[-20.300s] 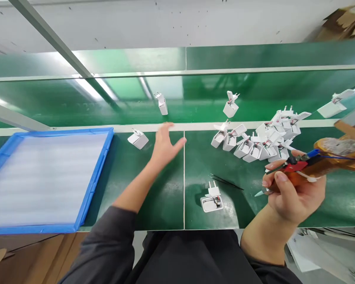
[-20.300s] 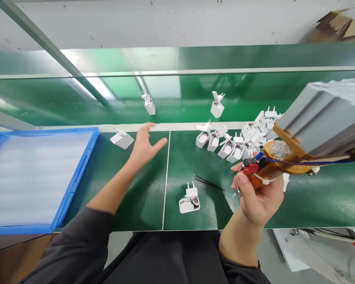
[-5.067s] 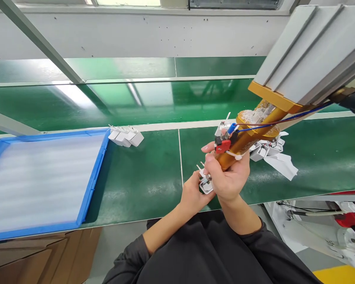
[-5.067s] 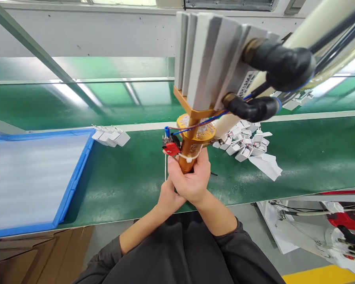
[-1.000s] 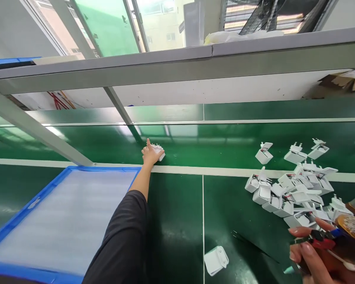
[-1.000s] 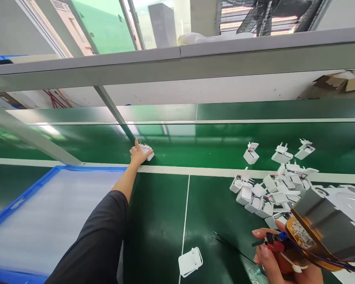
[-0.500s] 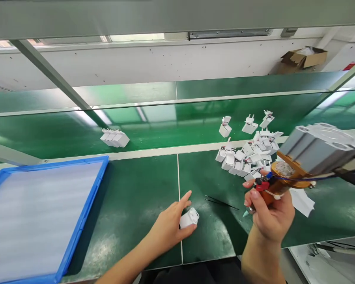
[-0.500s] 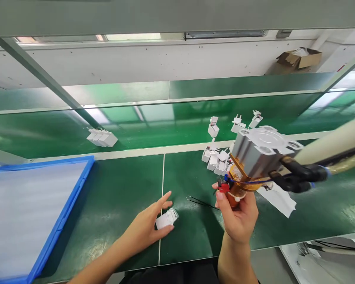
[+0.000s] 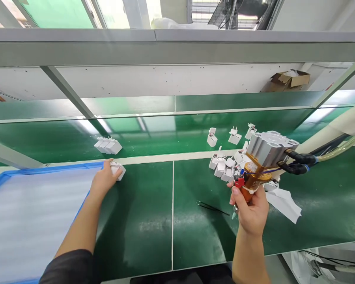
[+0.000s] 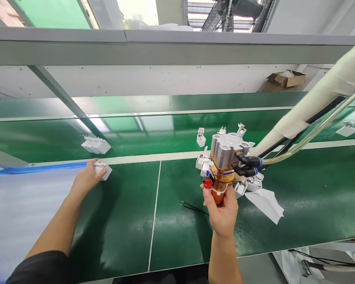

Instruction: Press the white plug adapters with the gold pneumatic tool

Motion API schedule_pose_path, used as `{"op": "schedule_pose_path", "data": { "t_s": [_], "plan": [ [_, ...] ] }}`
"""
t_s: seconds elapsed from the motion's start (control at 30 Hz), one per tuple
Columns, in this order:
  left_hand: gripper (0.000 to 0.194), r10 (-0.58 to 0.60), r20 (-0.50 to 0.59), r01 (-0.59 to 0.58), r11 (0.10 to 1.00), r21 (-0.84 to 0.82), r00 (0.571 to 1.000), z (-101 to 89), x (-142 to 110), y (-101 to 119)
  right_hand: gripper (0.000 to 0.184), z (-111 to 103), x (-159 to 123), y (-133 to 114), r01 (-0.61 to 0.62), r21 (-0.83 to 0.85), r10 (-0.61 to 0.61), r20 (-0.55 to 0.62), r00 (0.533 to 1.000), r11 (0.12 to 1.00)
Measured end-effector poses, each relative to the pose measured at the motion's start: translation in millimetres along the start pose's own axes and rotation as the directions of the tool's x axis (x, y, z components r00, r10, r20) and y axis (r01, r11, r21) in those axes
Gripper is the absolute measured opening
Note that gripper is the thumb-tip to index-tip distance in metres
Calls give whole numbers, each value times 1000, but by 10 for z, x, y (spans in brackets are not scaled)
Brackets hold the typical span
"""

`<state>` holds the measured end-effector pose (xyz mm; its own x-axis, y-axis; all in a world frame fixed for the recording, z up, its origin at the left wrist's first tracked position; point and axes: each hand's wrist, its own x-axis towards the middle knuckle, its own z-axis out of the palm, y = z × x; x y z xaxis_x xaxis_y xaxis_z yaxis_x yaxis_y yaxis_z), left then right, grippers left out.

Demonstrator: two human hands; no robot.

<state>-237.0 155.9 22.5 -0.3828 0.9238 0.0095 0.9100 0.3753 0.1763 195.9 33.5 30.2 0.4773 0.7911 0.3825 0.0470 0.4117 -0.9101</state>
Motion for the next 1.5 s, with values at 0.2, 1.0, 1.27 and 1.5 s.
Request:
{"op": "schedule_pose_path", "data": {
  "t_s": [0.2,1.0,1.27,1.5],
  "plan": [
    [83,211,-401,-261,962,-74,891,93,40,370,14,10,-26,-16,15,-5,-15,7,1000,1000],
    [94,823,208,-421,467,-777,529,494,-1046,1736,17,22,-54,-106,30,35,-31,36,999,999],
    [72,900,4,-714,349,-606,436,531,-1902,1089,16,123,-52,-218,5,67,-9,48,999,998],
    [52,690,-100,-615,558,-557,717,744,-2121,1200,23,292,-111,-250,93,115,-109,137,985,989]
  ]
}}
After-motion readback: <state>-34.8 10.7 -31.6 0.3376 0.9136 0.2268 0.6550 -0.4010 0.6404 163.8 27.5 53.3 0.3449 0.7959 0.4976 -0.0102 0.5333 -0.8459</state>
